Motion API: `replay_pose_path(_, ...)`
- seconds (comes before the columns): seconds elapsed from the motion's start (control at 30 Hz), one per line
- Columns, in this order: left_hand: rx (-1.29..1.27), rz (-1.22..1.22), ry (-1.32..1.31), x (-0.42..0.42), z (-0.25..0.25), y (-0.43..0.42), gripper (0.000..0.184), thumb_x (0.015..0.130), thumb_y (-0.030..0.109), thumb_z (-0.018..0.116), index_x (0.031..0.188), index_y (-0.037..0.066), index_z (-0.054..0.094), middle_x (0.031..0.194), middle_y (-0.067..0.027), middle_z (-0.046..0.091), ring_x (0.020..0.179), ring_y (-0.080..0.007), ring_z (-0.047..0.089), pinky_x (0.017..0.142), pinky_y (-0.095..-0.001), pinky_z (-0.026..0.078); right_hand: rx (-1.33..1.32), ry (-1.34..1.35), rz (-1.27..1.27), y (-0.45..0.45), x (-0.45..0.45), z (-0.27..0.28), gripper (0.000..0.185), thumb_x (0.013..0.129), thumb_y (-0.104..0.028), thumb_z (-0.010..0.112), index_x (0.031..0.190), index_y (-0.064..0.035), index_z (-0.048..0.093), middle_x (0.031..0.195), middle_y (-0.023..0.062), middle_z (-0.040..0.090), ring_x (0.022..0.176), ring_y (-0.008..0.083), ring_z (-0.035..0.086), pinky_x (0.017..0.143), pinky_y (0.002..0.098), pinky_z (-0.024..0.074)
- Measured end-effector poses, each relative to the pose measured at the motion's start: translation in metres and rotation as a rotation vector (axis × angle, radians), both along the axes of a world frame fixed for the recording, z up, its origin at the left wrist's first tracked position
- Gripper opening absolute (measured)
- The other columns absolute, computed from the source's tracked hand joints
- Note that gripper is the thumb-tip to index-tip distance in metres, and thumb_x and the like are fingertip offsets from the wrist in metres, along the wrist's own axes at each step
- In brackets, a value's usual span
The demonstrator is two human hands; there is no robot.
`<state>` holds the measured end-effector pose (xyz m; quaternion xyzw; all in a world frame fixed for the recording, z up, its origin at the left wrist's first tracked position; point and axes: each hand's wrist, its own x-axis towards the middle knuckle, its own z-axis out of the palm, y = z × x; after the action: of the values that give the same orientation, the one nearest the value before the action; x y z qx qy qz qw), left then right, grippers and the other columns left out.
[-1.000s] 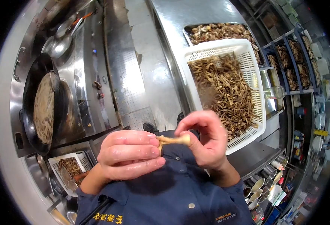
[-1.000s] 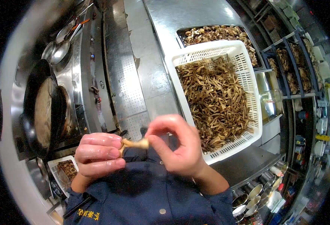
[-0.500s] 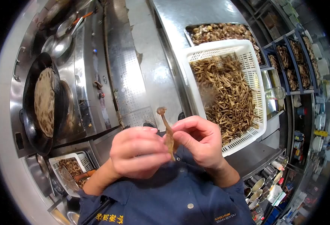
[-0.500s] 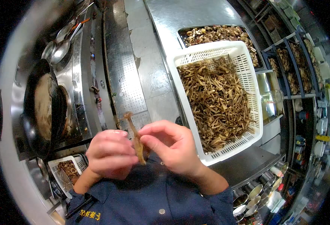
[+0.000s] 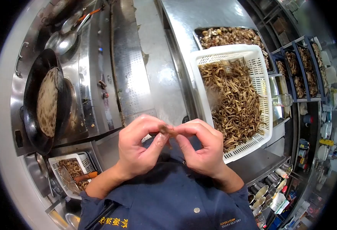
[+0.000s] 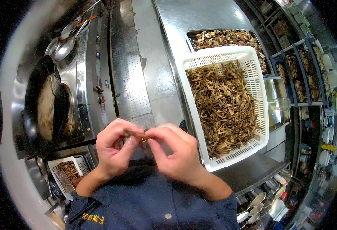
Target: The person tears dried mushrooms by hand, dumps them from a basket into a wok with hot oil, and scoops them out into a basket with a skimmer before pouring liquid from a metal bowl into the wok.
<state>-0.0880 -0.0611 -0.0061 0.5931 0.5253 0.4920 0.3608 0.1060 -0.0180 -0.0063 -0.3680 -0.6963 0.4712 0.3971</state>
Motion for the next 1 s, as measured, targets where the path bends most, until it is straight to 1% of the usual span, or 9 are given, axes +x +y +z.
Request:
replay_pose_path(0.2,-0.093,0.057,-0.129,0.003,0.003,0.001,0.017,0.093,-0.003,0.074,0.109,-0.002,0.074,0.097,-0.0115,0.073,0.084,-0.0186,0.073,0.075,-0.0288,0.057,-0.037,-0.062,0.051,-0.004,0.001,-0.006,0.017,0.086,-0.001,0.077,0.102,0.0008,0.071,0.091,0.0157,0.071,0.078,0.0295,0.072,0.071,0.0352,0.0570)
replay_pose_path(0.37,0.058,0.001,0.121,0.003,0.002,0.003,0.025,0.086,-0.006,0.077,0.110,0.000,0.074,0.097,-0.0126,0.076,0.084,-0.0208,0.074,0.075,-0.0298,0.058,0.122,-0.066,-0.068,0.001,-0.004,0.002,0.023,0.085,-0.003,0.080,0.105,0.0008,0.069,0.097,0.0149,0.070,0.084,0.0290,0.071,0.075,0.0351,0.0565)
replay_pose_path(0.47,0.140,-0.019,0.163,0.004,0.000,0.002,0.027,0.082,-0.009,0.078,0.106,0.001,0.073,0.099,-0.0122,0.077,0.084,-0.0230,0.074,0.075,-0.0305,0.058,0.003,-0.006,-0.031,0.001,-0.001,0.001,0.027,0.084,-0.002,0.081,0.108,0.0007,0.069,0.102,0.0142,0.070,0.091,0.0265,0.070,0.080,0.0352,0.0565)
replay_pose_path(0.57,0.140,-0.023,0.141,0.006,-0.001,0.002,0.028,0.079,-0.011,0.078,0.104,0.003,0.071,0.099,-0.0123,0.077,0.085,-0.0242,0.074,0.076,-0.0316,0.059,-0.156,0.072,0.032,0.001,0.002,-0.008,0.026,0.088,0.008,0.074,0.113,0.0032,0.066,0.116,0.0121,0.066,0.102,0.0159,0.067,0.088,0.0283,0.0552)
replay_pose_path(0.73,0.112,0.000,0.115,0.008,-0.001,0.000,0.028,0.079,-0.011,0.078,0.103,0.002,0.071,0.098,-0.0116,0.076,0.086,-0.0235,0.074,0.078,-0.0324,0.059,-0.105,0.106,0.063,0.002,0.005,-0.014,0.020,0.091,0.011,0.069,0.109,0.0036,0.065,0.112,0.0120,0.065,0.095,0.0127,0.064,0.081,0.0256,0.0543)
replay_pose_path(0.83,0.126,-0.053,0.148,0.011,0.000,0.000,0.032,0.083,-0.009,0.076,0.112,0.001,0.069,0.099,-0.0124,0.075,0.088,-0.0241,0.074,0.081,-0.0324,0.059,-0.168,0.169,0.061,-0.002,0.000,-0.015,0.018,0.092,0.013,0.065,0.107,0.0035,0.063,0.108,0.0104,0.064,0.090,0.0103,0.062,0.077,0.0230,0.0516)
replay_pose_path(0.9,-0.080,0.000,-0.017,0.021,0.001,-0.001,0.035,0.090,-0.007,0.070,0.125,0.001,0.064,0.100,-0.0142,0.073,0.086,-0.0266,0.073,0.080,-0.0343,0.058,-0.255,0.299,-0.024,-0.005,-0.006,-0.020,0.017,0.087,0.008,0.067,0.103,0.0033,0.066,0.101,0.0123,0.066,0.090,0.0169,0.069,0.076,0.0279,0.0566)
replay_pose_path(0.93,-0.080,0.000,-0.017,0.020,0.002,-0.001,0.035,0.090,-0.007,0.070,0.125,0.001,0.064,0.100,-0.0142,0.073,0.086,-0.0266,0.073,0.080,-0.0343,0.058,-0.254,0.299,-0.024,-0.005,-0.006,-0.023,0.017,0.087,0.008,0.067,0.103,0.0033,0.066,0.101,0.0123,0.066,0.090,0.0169,0.069,0.076,0.0279,0.0566)
replay_pose_path(1.0,-0.357,-0.153,-0.010,0.014,0.006,-0.003,0.033,0.099,-0.003,0.059,0.132,-0.003,0.060,0.107,-0.0156,0.070,0.091,-0.0243,0.070,0.083,-0.0334,0.056,-0.185,0.213,-0.039,-0.004,-0.007,-0.027,0.015,0.086,0.008,0.066,0.099,0.0024,0.064,0.101,0.0117,0.065,0.085,0.0154,0.067,0.074,0.0271,0.0552)
